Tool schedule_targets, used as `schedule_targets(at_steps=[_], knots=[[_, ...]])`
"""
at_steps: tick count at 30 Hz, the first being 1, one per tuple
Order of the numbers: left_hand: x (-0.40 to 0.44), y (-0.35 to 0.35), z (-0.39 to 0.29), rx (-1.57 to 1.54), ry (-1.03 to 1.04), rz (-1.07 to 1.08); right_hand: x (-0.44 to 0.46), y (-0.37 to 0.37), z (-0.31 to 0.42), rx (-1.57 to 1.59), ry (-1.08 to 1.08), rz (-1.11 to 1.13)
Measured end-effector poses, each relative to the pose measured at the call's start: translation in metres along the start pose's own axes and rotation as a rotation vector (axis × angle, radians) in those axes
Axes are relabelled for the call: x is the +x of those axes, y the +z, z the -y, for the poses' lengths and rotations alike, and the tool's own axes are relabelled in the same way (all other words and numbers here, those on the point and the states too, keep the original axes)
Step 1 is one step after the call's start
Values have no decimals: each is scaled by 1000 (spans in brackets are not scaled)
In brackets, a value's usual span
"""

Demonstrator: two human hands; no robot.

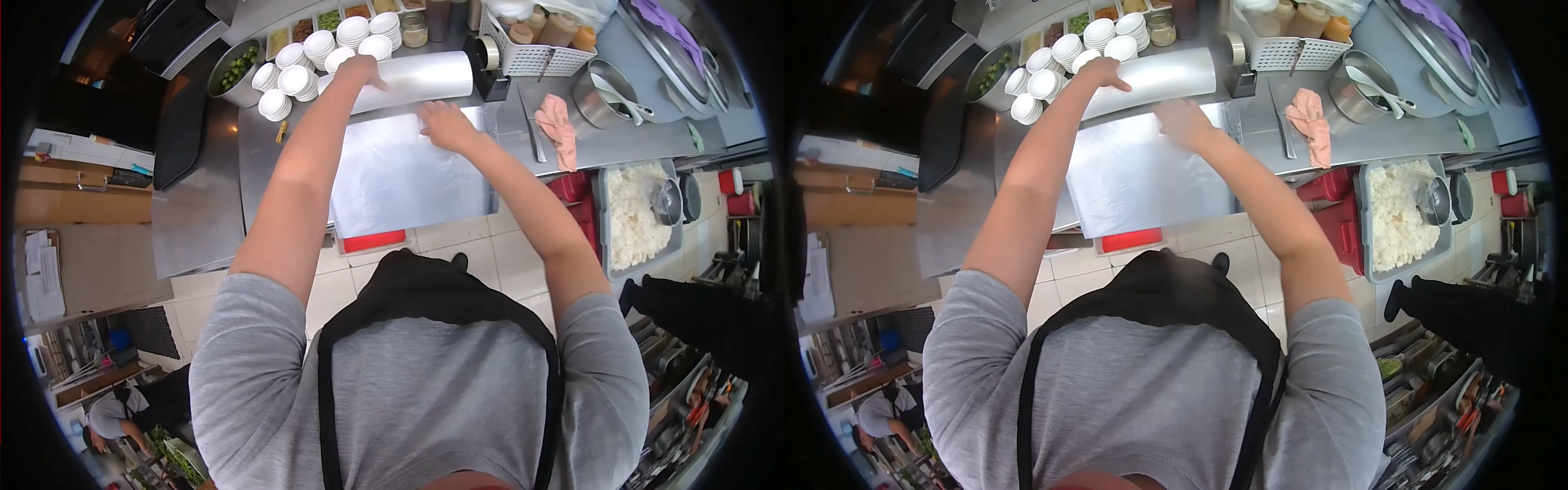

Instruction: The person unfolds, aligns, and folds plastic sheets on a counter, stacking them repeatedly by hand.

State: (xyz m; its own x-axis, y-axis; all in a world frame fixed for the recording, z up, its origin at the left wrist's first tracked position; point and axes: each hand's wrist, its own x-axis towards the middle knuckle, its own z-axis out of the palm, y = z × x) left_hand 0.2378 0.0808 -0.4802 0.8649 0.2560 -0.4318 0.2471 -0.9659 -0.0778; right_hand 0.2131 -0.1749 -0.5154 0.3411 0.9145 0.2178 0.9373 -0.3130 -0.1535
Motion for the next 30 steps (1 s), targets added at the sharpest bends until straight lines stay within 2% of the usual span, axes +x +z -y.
schedule_targets(at_steps=[1, 3, 4, 6, 8, 9, 10, 11, 12, 13, 17, 19, 20, 21, 22, 23, 24, 25, 26, 28, 30], knots=[[-7, 0, -2, -19, -2, -50, 0, 18, -2, 3, -2, -1], [-26, 2, -9, -38, -4, -97, 0, 43, -2, -51, 98, 423], [-42, 2, -18, -69, -3, -175, -18, 46, 11, -17, 70, 312], [-45, 17, -26, -105, 1, -252, -55, 34, 43, -4, 18, 336], [-28, 64, -32, 130, 122, -730, -93, 28, 69, -11, -25, 363], [-29, 74, -41, 124, 126, -729, -113, 27, 79, -172, -126, 298], [-31, 83, -56, 166, 116, -840, -123, 28, 83, -332, -224, 232], [-33, 87, -68, 209, 105, -952, -127, 38, 81, -335, -217, 237], [-31, 85, -76, 204, 111, -956, -129, 50, 79, -285, -184, 127], [-29, 83, -82, 173, 77, -931, -128, 49, 80, -234, -154, 18], [-23, 69, -84, 140, -13, -818, -129, 17, 92, -67, -125, -19], [-23, 64, -83, 95, -50, -759, -130, -19, 101, 136, -107, 119], [-24, 61, -80, 52, -89, -698, -134, -35, 105, 135, -106, 118], [-29, 53, -77, 53, -87, -701, -140, -51, 108, 178, -113, 252], [-38, 43, -72, 40, -106, -580, -147, -65, 111, 221, -119, 386], [-42, 36, -67, 25, -126, -461, -152, -79, 114, 216, -118, 385], [-42, 30, -60, 23, -128, -467, -155, -91, 115, 235, -147, 451], [-39, 25, -51, 11, -155, -360, -156, -102, 115, 257, -177, 517], [-40, 19, -45, 1, -182, -252, -151, -116, 112, 254, -181, 514], [-41, 10, -34, 13, -177, -230, -134, -136, 98, 270, -161, 551], [-34, 0, -22, -80, -87, -90, -107, -124, 72, 158, -122, 534]])
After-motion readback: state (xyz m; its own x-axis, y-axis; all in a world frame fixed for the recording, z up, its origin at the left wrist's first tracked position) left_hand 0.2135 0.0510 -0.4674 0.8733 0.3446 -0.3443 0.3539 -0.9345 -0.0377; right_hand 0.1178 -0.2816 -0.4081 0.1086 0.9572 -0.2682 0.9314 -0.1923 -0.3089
